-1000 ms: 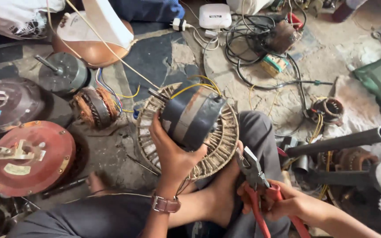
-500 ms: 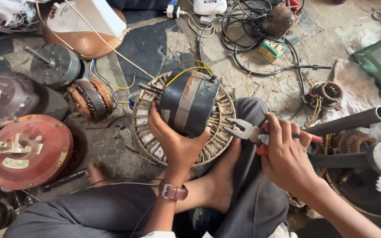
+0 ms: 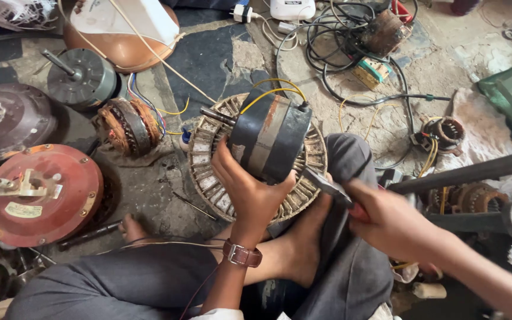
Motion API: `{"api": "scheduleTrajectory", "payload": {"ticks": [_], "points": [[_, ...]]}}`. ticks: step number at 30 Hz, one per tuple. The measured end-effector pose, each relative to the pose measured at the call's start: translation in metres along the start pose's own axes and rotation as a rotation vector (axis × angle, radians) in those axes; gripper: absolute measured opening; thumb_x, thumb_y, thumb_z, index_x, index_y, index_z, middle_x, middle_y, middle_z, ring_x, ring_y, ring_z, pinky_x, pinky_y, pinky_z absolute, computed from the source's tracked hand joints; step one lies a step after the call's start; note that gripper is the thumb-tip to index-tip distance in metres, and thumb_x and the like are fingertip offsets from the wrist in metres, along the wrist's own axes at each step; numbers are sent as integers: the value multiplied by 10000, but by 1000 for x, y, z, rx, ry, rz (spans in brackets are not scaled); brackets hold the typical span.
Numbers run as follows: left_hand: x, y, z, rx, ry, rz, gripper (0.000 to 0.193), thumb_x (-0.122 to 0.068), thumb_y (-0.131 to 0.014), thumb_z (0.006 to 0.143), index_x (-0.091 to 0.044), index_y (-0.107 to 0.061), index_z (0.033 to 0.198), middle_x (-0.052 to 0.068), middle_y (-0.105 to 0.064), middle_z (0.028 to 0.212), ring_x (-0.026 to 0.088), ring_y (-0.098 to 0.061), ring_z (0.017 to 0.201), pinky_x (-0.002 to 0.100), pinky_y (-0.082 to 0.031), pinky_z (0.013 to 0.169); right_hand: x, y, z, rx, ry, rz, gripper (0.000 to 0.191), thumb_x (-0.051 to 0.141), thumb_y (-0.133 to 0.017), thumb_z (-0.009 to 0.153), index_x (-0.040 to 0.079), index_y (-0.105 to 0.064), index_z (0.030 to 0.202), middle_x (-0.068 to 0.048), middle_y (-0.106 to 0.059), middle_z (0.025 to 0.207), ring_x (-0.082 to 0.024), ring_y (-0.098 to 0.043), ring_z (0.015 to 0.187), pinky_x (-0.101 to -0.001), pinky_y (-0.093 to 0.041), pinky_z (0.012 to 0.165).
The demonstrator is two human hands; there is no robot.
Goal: The person sits cross-legged on the floor holding a fan motor stator in their lap. They route the motor's red and yellow wires around the housing, press and rotate the rotor into the stator, and use pliers to grip and adjust parts while fitting the motor together.
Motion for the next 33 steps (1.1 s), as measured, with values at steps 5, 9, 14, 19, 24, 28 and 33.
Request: {"api": "scheduleTrajectory", "payload": {"ticks": [5,9,14,19,24,28,33], "points": [[5,-1,1,2,10,-52,1155,-295,-907,645,39,-242,1528,250,-392,1415,434,-423,1323,590,-392,1105,41,-56,-27,1196,14,1542,669,72,-716,767,23,-436,1373,-99,-670,1097,-257,-648,1005,-398,-468,878],[7,-4,-1,14,16,8,1160,-293,-920,665,31,-229,1538,251,-390,1426,444,-410,1341,597,-363,1129,15,-55,-17,909,65,1269,688,29,-707,804,13,-405,1422,-87,-690,1154,-237,-655,1059,-392,-484,926],[5,-3,-3,7,-7,-11,1152,-306,-919,690,27,-227,1549,248,-387,1443,438,-409,1362,587,-368,1158,2,-24,-17,282,203,132,797,52,-726,812,61,-356,1518,-50,-656,1152,-211,-626,1052,-412,-434,942],[3,-3,-3,15,-1,5,1151,-323,-916,685,42,-231,1535,255,-386,1429,438,-407,1346,590,-362,1142,14,-5,-22,-45,-24,-593,670,149,-664,878,252,-439,1500,-89,-584,1099,-324,-636,945,-444,-477,873],[0,-2,-2,-5,-12,21,1154,-330,-917,678,49,-235,1529,262,-385,1433,447,-400,1349,589,-362,1144,39,11,-24,-201,76,-354,795,-1,-590,800,165,-390,1551,-146,-572,1076,-335,-647,893,-456,-501,752],[0,-2,-3,-12,-8,27,1145,-318,-911,679,57,-240,1527,256,-397,1427,440,-407,1349,586,-363,1147,55,12,-30,-359,197,-459,856,-28,-604,751,171,-371,1549,-172,-546,1107,-353,-600,904,-457,-479,801],[-2,0,-2,-22,-10,33,1150,-324,-915,662,62,-248,1516,262,-401,1416,443,-406,1342,583,-360,1141,63,13,-33,-480,262,-592,875,-1,-631,734,156,-367,1553,-200,-494,1200,-370,-530,1043,-508,-410,888]]}}
Point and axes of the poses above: each hand's wrist, its own z-axis towards the middle knuckle, its own y-axis out of the back of the hand, x = y × z, the point moved 9 cm from there along z, towards the middle knuckle
